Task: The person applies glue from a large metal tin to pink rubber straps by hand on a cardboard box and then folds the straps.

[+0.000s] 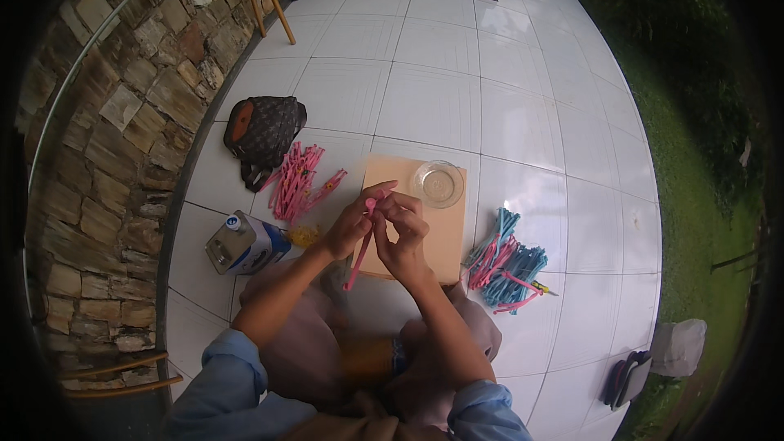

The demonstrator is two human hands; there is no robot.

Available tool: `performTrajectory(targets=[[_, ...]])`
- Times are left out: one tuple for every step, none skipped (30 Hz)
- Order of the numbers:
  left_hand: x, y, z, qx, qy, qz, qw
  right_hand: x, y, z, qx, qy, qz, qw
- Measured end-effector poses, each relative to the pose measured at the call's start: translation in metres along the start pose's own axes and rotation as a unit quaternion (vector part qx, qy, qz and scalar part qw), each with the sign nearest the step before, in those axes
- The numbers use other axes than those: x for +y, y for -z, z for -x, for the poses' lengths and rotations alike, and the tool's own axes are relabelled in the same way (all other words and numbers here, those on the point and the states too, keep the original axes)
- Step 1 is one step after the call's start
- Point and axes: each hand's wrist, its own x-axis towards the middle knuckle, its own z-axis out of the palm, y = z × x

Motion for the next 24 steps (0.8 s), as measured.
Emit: performTrajectory(targets=[[-0.002,0.009,0.006,0.034,0.021,0.024,0.999,0.005,-0.01,-0.003,-0.024,0.019,0.015,0.999],[-0.003,0.02,0.013,0.043,0.032,0.018,0.998,0.01,-0.02,-0.003,-0.028,0.012,0.002,1.0],[-0.003,0.031,0.016,0.05,0.057,0.024,0.997,0.016,-0.03,-0.004,-0.038,-0.007,0.007,0.999],[-0.003,0.042,0.02,0.056,0.082,0.031,0.995,0.019,-0.039,-0.004,-0.047,-0.026,0.013,0.998],[-0.008,0.053,0.027,0.061,0.122,-0.023,0.99,0.02,-0.048,-0.002,-0.042,-0.093,-0.012,0.995],[-0.012,0.061,0.032,0.071,0.127,-0.024,0.989,0.021,-0.055,-0.003,-0.05,-0.095,-0.018,0.994],[-0.017,0.068,0.036,0.084,0.155,-0.022,0.984,0.024,-0.06,-0.005,-0.072,-0.13,-0.013,0.989],[-0.023,0.075,0.039,0.095,0.183,-0.019,0.978,0.027,-0.065,-0.007,-0.093,-0.164,-0.006,0.982],[-0.029,0.081,0.043,0.113,0.178,-0.006,0.978,0.027,-0.072,-0.008,-0.087,-0.19,0.004,0.978],[-0.035,0.087,0.047,0.122,0.181,-0.005,0.976,0.031,-0.079,-0.009,-0.095,-0.193,0.0,0.977],[-0.041,0.093,0.052,0.113,0.228,0.0,0.967,0.036,-0.084,-0.009,-0.074,-0.259,-0.086,0.959],[-0.047,0.097,0.053,0.105,0.27,0.008,0.957,0.042,-0.087,-0.01,-0.053,-0.322,-0.167,0.931],[-0.052,0.097,0.052,0.105,0.298,0.01,0.949,0.053,-0.085,-0.009,-0.056,-0.354,-0.22,0.907],[-0.061,0.096,0.05,0.111,0.298,0.015,0.948,0.063,-0.081,-0.006,-0.063,-0.357,-0.217,0.906],[-0.076,0.098,0.054,0.087,0.333,-0.044,0.938,0.071,-0.08,-0.003,-0.118,-0.418,-0.205,0.877],[-0.089,0.1,0.061,0.06,0.367,-0.104,0.922,0.078,-0.082,0.003,-0.17,-0.476,-0.191,0.841],[-0.1,0.101,0.07,0.064,0.37,-0.103,0.921,0.083,-0.09,0.011,-0.196,-0.477,-0.13,0.847],[-0.116,0.097,0.075,0.06,0.354,-0.175,0.917,0.094,-0.094,0.024,-0.197,-0.479,-0.124,0.846],[-0.125,0.094,0.076,0.054,0.335,-0.248,0.907,0.104,-0.101,0.035,-0.218,-0.43,-0.027,0.876],[-0.134,0.09,0.076,0.052,0.333,-0.243,0.909,0.114,-0.101,0.045,-0.237,-0.375,0.071,0.893],[-0.138,0.089,0.076,0.063,0.355,-0.252,0.898,0.117,-0.105,0.046,-0.237,-0.376,0.07,0.893],[-0.142,0.088,0.076,0.074,0.376,-0.26,0.886,0.12,-0.107,0.046,-0.194,-0.391,0.073,0.897],[-0.146,0.083,0.076,0.074,0.363,-0.316,0.873,0.123,-0.109,0.046,-0.151,-0.404,0.077,0.899],[-0.152,0.086,0.077,0.075,0.367,-0.321,0.87,0.124,-0.116,0.045,-0.108,-0.418,0.075,0.899]])
